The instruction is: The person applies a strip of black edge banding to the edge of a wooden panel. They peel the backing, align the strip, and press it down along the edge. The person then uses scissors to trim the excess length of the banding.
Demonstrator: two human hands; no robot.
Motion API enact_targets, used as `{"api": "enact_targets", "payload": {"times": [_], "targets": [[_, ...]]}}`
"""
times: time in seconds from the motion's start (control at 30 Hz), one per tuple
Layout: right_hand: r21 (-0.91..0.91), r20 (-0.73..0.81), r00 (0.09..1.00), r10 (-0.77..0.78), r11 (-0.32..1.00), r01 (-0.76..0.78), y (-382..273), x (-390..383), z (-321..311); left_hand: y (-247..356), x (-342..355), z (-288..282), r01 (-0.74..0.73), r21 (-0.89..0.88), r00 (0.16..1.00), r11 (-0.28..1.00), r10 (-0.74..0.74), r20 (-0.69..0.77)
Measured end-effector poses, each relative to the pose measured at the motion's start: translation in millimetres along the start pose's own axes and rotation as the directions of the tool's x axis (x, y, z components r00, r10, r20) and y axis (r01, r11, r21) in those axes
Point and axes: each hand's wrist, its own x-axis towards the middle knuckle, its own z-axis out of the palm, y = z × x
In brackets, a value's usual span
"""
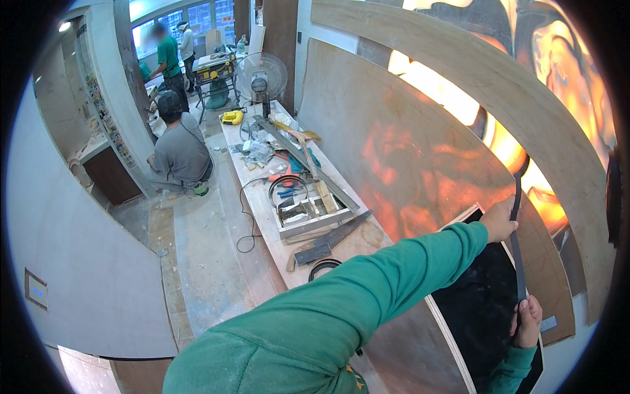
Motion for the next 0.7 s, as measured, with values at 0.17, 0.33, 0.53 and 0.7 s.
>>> {"api": "enact_targets", "payload": {"times": [0.17, 0.33, 0.53, 0.7], "targets": [[-0.018, 0.015, 1.0, 0.0, 1.0, 0.0, -7.9, -2.0, 1.5, -7.4, 6.7, -3.3, 0.007, 0.041, 1.0, 0.999, -0.008, 0.023], [-0.006, 0.023, 1.0, -0.002, 1.0, 0.002, -4.5, -1.8, -2.5, -14.4, 12.3, -5.5, 0.022, 0.091, 1.0, 0.996, -0.023, 0.011], [-0.011, 0.042, 0.999, 0.005, 1.0, -0.005, -0.9, -1.8, -7.3, -6.6, 8.6, -8.8, 0.079, 0.06, 0.996, 0.995, -0.076, -0.046], [-0.006, 0.057, 0.998, 0.006, 1.0, -0.006, -3.4, 0.1, -4.9, -14.0, 8.4, -8.4, -0.007, 0.074, 0.992, 0.997, 0.016, -0.128]]}}
